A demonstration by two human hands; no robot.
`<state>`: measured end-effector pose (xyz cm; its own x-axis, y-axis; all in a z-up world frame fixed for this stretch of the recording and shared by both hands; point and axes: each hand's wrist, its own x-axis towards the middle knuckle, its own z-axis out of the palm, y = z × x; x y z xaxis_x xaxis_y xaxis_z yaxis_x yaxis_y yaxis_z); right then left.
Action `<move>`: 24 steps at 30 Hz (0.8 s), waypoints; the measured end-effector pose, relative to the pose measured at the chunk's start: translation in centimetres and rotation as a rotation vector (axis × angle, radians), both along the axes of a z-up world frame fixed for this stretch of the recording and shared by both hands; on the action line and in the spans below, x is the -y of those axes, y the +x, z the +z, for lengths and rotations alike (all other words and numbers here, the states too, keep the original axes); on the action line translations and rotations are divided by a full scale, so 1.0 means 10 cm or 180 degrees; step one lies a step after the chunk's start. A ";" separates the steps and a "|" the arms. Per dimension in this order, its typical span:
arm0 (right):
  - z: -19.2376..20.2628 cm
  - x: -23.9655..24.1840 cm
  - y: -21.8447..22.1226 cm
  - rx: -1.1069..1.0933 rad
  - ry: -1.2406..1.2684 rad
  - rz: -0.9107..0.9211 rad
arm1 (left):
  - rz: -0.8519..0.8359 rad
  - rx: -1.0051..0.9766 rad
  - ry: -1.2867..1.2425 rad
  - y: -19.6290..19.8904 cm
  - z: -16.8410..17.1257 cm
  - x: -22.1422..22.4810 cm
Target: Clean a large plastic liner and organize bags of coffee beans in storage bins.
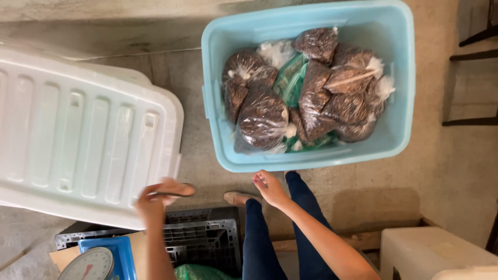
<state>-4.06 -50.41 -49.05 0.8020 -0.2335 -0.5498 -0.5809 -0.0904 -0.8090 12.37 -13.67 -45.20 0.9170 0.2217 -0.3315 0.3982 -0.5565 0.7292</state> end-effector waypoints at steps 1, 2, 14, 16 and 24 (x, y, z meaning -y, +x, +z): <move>0.29 0.14 0.15 0.0016 0.0002 0.0012 | 0.0012 0.0016 0.0002 -0.10 0.15 0.49; 0.59 0.30 0.31 0.0123 0.0382 0.0036 | -0.0332 -0.0204 0.0050 -0.19 0.30 0.99; 0.21 1.16 0.34 0.0381 0.0964 -0.0694 | -0.0280 -0.0787 -0.1813 -0.83 0.05 3.57; 0.27 1.22 0.32 0.0323 0.1154 -0.0522 | -0.0218 -0.0833 -0.1674 -0.85 0.01 3.39; -1.07 1.47 0.41 -0.0599 -0.0115 -0.0591 | 0.1722 0.0245 -0.1876 -0.45 0.00 1.22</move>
<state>0.05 -65.12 -59.73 0.6280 -0.3893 -0.6738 -0.7301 0.0050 -0.6833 7.89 -25.83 -45.17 0.7577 0.4500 -0.4727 0.4390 0.1844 0.8793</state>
